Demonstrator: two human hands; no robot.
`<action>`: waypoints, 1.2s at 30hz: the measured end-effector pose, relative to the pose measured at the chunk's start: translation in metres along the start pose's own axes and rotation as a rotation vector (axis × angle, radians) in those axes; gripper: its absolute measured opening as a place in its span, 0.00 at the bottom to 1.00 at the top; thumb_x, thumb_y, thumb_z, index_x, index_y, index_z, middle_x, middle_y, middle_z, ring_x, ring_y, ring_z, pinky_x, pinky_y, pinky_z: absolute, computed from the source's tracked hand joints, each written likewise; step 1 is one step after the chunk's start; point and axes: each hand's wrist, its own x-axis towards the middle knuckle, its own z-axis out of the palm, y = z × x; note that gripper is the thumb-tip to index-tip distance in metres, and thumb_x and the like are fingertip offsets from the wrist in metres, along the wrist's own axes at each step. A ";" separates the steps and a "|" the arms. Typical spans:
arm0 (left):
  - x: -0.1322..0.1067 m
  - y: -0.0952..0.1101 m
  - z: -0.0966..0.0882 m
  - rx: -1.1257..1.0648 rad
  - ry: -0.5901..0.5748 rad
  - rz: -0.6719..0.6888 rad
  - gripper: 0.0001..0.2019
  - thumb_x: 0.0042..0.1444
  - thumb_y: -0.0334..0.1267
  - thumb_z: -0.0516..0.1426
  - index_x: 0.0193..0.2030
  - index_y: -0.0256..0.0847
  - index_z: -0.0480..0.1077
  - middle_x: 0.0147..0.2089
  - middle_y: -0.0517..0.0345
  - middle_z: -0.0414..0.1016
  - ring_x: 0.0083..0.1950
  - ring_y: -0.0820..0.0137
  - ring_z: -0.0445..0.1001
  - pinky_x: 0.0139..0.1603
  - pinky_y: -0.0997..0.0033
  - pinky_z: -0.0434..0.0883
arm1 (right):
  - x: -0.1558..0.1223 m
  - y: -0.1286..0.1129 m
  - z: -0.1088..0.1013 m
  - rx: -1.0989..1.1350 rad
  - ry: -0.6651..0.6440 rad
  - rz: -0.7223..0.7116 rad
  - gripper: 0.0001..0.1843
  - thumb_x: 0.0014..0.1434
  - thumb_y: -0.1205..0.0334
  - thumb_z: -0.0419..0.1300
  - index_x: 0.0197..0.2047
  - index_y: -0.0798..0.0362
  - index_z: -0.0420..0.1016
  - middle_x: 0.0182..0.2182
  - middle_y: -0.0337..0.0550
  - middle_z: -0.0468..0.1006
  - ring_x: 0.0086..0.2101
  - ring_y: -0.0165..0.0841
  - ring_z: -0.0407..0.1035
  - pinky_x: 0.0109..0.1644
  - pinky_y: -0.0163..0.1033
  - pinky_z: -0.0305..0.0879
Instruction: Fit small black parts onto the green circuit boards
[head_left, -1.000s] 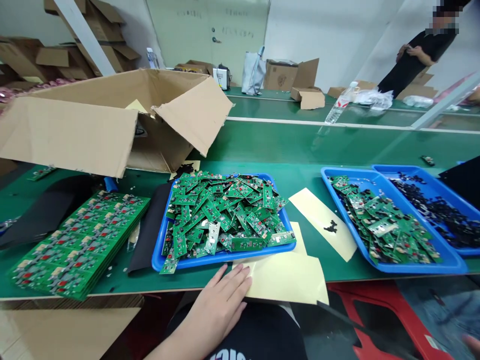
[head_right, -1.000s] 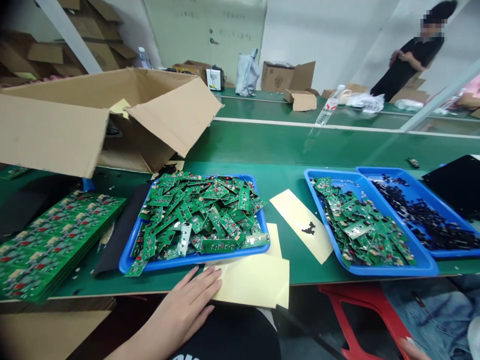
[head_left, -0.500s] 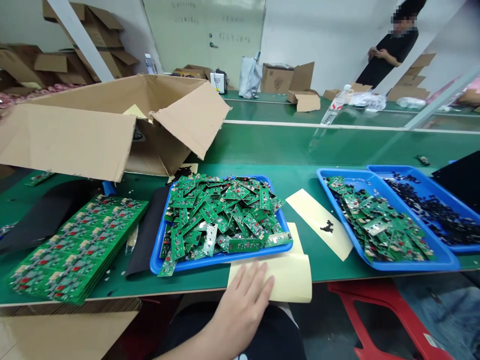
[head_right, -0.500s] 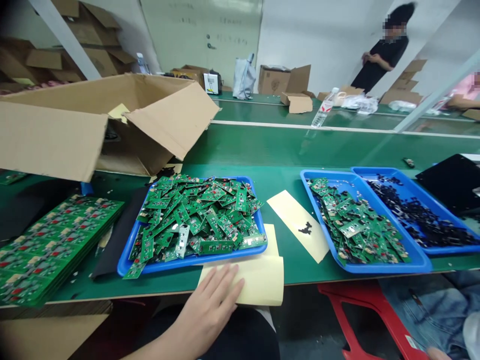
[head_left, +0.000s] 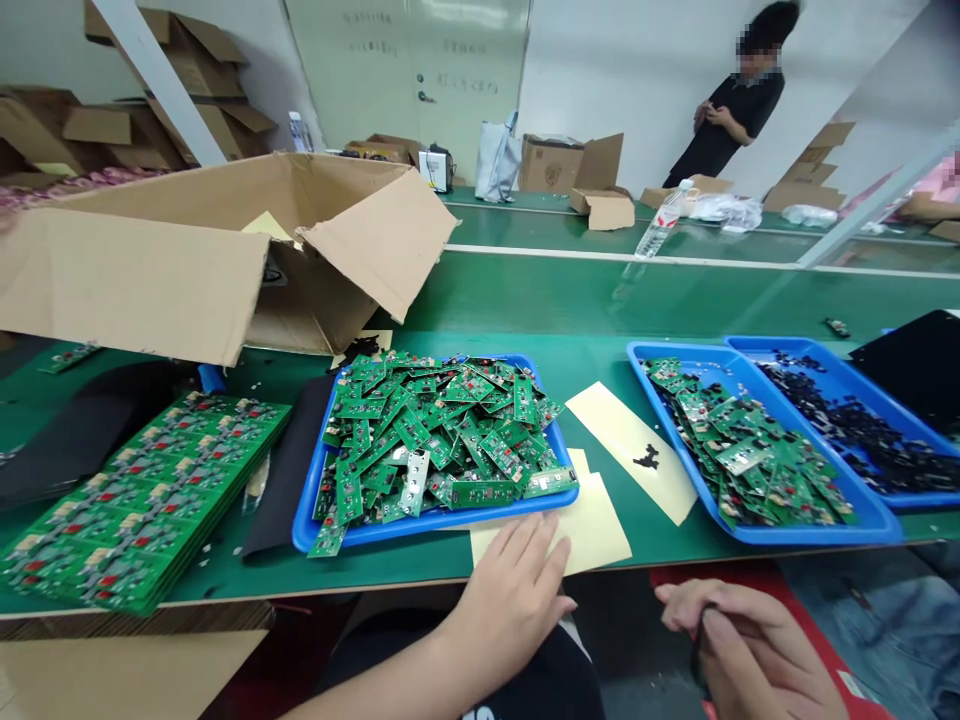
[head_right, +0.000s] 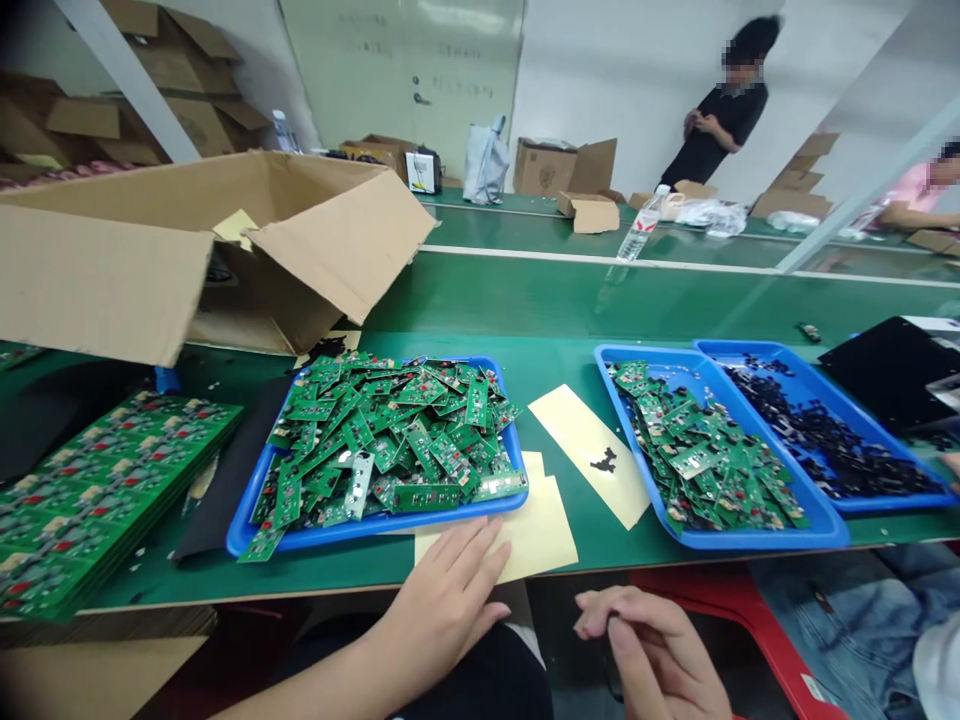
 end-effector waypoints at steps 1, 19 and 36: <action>-0.001 -0.005 -0.010 -0.015 0.063 0.025 0.14 0.61 0.37 0.52 0.52 0.38 0.68 0.52 0.47 0.74 0.53 0.60 0.70 0.52 0.60 0.67 | -0.001 0.004 0.001 -0.021 -0.017 0.009 0.04 0.59 0.63 0.60 0.40 0.48 0.73 0.27 0.42 0.78 0.33 0.35 0.76 0.40 0.41 0.76; -0.008 -0.080 -0.064 -0.613 0.188 -0.573 0.04 0.52 0.33 0.56 0.35 0.42 0.71 0.34 0.56 0.75 0.36 0.64 0.74 0.39 0.65 0.71 | 0.007 0.018 0.049 -0.018 -0.232 0.186 0.03 0.60 0.61 0.58 0.35 0.50 0.72 0.28 0.42 0.79 0.32 0.31 0.76 0.37 0.30 0.73; 0.006 -0.031 -0.085 -2.017 0.303 -1.257 0.13 0.41 0.35 0.67 0.37 0.38 0.74 0.23 0.63 0.71 0.25 0.76 0.70 0.30 0.76 0.70 | 0.038 -0.024 0.102 -0.348 -0.396 -0.363 0.18 0.63 0.69 0.51 0.55 0.48 0.66 0.33 0.40 0.77 0.33 0.29 0.73 0.40 0.31 0.71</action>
